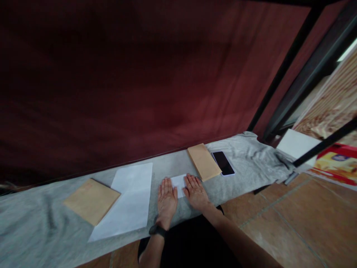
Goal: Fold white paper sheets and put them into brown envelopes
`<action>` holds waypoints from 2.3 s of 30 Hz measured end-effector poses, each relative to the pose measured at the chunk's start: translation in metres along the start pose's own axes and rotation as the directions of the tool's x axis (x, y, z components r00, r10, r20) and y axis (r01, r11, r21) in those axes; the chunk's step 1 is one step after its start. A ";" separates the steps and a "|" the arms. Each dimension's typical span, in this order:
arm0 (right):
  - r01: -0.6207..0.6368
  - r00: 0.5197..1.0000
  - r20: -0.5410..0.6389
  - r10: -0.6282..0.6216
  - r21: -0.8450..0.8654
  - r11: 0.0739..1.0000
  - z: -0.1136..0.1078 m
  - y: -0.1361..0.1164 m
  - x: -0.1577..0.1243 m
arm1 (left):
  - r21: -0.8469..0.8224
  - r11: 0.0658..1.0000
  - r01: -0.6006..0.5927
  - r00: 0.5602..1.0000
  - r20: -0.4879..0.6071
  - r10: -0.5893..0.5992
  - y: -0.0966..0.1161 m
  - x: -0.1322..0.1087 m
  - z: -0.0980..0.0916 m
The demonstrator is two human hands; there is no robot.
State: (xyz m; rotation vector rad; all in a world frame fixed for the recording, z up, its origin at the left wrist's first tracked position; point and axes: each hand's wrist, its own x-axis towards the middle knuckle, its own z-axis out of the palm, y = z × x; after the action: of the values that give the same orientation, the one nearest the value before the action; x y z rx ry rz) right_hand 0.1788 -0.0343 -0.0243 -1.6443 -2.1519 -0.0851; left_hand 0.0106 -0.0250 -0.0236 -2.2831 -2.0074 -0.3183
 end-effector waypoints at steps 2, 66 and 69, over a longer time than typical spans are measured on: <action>-0.002 1.000 -0.003 0.002 0.004 1.000 0.000 0.000 0.000 | 0.019 0.999 0.027 0.999 -0.021 -0.026 -0.003 -0.003 -0.001; 0.030 0.999 -0.028 -0.030 -0.005 1.000 -0.006 0.002 -0.031 | -0.361 0.881 -0.305 0.912 0.154 0.379 0.053 0.014 -0.014; 0.022 0.999 -0.048 -0.021 0.008 1.000 -0.006 0.001 -0.030 | -0.359 0.894 -0.270 0.917 0.187 0.352 0.051 0.024 -0.012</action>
State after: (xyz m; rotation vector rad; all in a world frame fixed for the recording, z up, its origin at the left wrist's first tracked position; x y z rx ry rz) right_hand 0.1879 -0.0633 -0.0303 -1.5988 -2.1316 -0.1209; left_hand 0.0627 -0.0113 -0.0036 -2.9389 -1.7417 -0.3790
